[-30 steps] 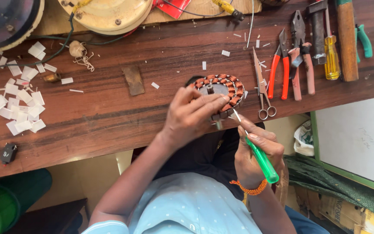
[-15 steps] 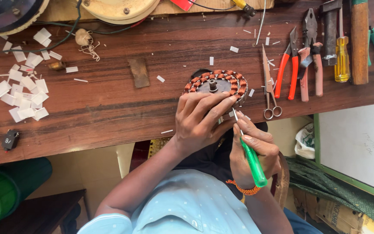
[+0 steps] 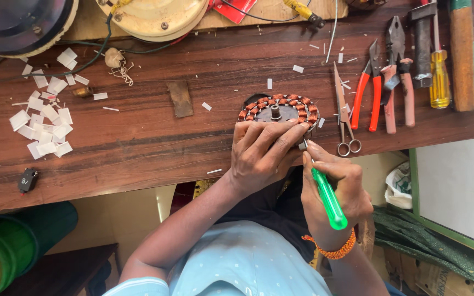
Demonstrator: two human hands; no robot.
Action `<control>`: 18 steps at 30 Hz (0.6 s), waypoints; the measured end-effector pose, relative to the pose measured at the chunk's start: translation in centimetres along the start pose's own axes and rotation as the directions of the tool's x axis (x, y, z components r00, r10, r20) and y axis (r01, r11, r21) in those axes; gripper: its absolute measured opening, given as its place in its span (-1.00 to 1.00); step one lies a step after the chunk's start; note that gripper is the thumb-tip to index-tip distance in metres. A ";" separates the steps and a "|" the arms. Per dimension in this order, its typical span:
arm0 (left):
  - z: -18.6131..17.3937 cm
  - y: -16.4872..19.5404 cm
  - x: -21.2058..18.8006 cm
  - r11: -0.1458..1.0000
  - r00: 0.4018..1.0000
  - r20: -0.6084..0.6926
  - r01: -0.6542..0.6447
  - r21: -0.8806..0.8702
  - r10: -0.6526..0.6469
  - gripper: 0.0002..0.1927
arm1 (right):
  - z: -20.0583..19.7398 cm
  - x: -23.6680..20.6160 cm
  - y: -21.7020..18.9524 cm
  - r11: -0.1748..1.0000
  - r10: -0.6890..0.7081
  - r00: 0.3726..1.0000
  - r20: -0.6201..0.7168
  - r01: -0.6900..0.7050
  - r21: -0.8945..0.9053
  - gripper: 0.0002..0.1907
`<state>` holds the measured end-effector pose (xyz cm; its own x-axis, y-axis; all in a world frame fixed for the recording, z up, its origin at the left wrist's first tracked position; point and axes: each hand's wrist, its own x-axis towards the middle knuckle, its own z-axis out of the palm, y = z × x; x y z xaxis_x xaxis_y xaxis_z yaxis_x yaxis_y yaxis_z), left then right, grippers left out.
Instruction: The person sits at a workbench assembling an electric motor armature, fitting small white insulation wedges into the slots of the copper commutator by hand and pressing them in place. They rotate the armature to reach each slot and use a green-handled screwdriver to seat and trim the wedges, working around the part slot by slot.
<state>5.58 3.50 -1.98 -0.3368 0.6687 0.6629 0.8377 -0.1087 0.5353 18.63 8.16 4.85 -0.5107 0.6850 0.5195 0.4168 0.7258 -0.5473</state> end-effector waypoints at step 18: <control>0.0 -0.2 -0.5 0.998 1.000 -0.027 -0.001 0.065 0.003 -0.59 | -2.4 -2.2 5.4 0.776 0.206 0.979 0.002 -0.164 0.609 -0.70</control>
<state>5.57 3.18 -2.44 -0.3461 0.6482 0.6783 0.8643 -0.0610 0.4993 23.78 10.74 2.30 -0.4158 0.8194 0.3945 -0.0511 0.4120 -0.9097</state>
